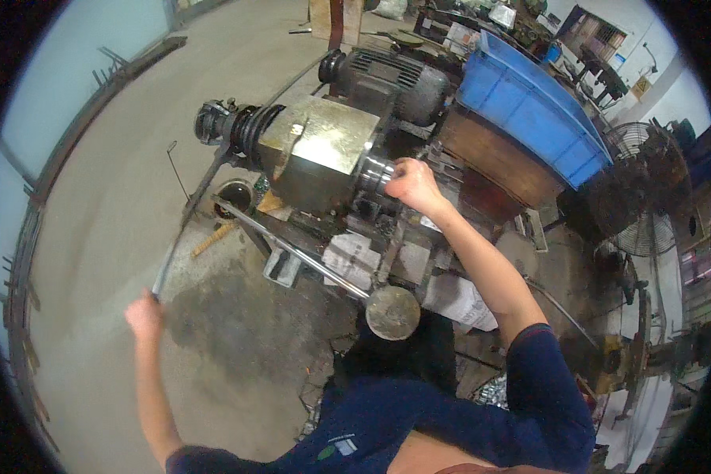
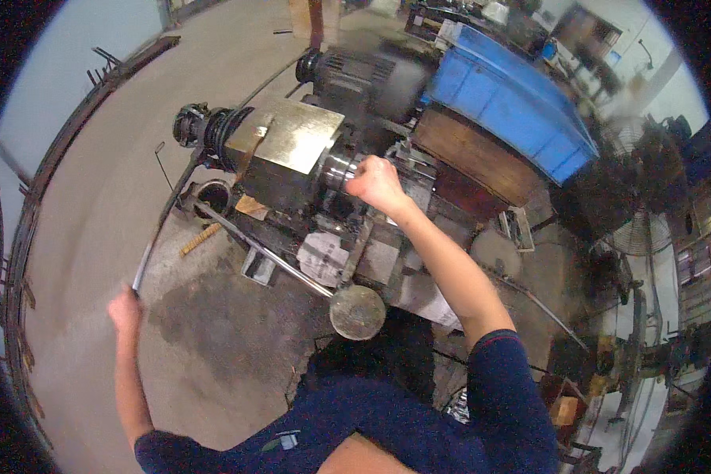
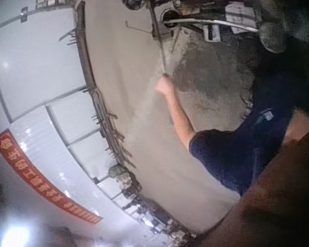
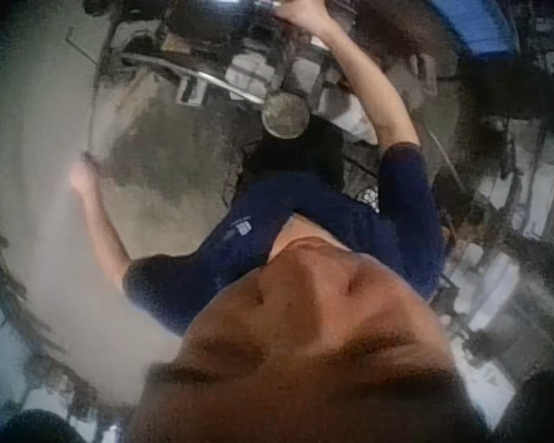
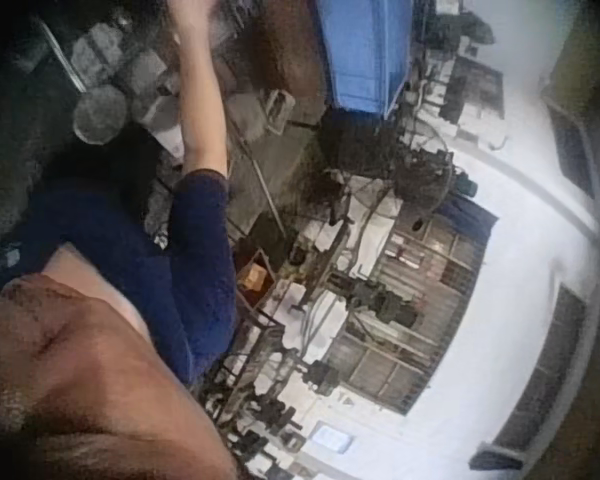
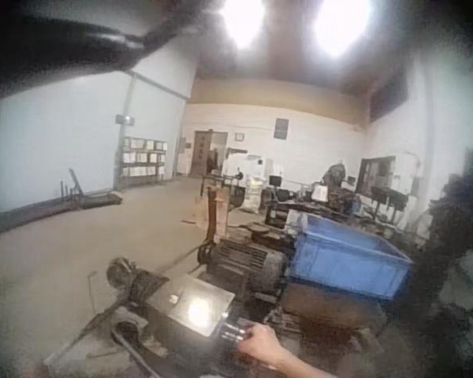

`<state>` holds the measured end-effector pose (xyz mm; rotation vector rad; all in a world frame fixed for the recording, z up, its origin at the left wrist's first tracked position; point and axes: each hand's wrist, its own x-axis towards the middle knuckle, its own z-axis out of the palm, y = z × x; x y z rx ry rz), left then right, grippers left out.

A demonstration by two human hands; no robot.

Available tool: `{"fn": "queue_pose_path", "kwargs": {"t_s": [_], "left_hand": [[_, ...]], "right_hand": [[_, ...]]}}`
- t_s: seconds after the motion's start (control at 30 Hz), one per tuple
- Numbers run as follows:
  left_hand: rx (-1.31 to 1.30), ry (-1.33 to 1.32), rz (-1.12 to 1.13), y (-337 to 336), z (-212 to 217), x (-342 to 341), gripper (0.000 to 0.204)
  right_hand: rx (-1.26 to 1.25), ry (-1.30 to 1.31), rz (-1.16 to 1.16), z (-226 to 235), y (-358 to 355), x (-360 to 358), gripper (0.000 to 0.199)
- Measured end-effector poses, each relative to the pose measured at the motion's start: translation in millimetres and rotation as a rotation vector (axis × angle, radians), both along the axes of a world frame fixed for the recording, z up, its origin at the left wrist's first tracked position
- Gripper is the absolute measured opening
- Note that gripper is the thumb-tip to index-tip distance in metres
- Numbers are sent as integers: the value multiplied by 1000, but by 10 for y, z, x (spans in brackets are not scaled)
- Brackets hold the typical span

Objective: The person repeatedly loads small metal parts into a rotating machine using a long metal rod, then removes them and places them into a perforated metal basket. The cycle continues throughout the clip.

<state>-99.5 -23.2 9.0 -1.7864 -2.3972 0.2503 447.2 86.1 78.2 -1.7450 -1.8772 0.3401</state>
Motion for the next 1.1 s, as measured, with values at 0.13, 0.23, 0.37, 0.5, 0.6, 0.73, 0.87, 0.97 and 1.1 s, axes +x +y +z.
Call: {"fn": "queue_pose_path", "kwargs": {"t_s": [0.13, 0.23, 0.37, 0.5, 0.6, 0.73, 0.87, 0.97, 1.1], "left_hand": [[332, 317, -339, 478, -194, -1060, 8], [216, 220, -279, 647, -161, -979, 8], [192, 158, -10, 661, -115, -830, 14], [310, -268, 224, 689, -8, -524, 27], [912, -585, -342, 678, -85, 184, 23], [274, -1253, 62, 786, -1367, 790, 31], [-211, -768, -254, 796, -2389, 1695, 40], [-283, -167, -602, 939, -1791, 1889, 39], [-353, -6, -593, 1268, -1611, 1858, 25]], "right_hand": [[52, 6, -9, -75, 94, -164, 25], [20, -7, -57, -73, 67, -69, 25], [38, -61, -24, 24, -45, -123, 23], [217, 5, 86, 129, -466, 45, 21], [236, 125, 112, 236, -1071, 499, 25], [185, 56, -133, 198, -1927, 1169, 20], [113, 72, -406, -52, -2786, 1791, 19], [-53, 83, -570, -113, -3321, 2018, 23], [-146, 7, -716, -191, -3601, 2391, 24]]}}
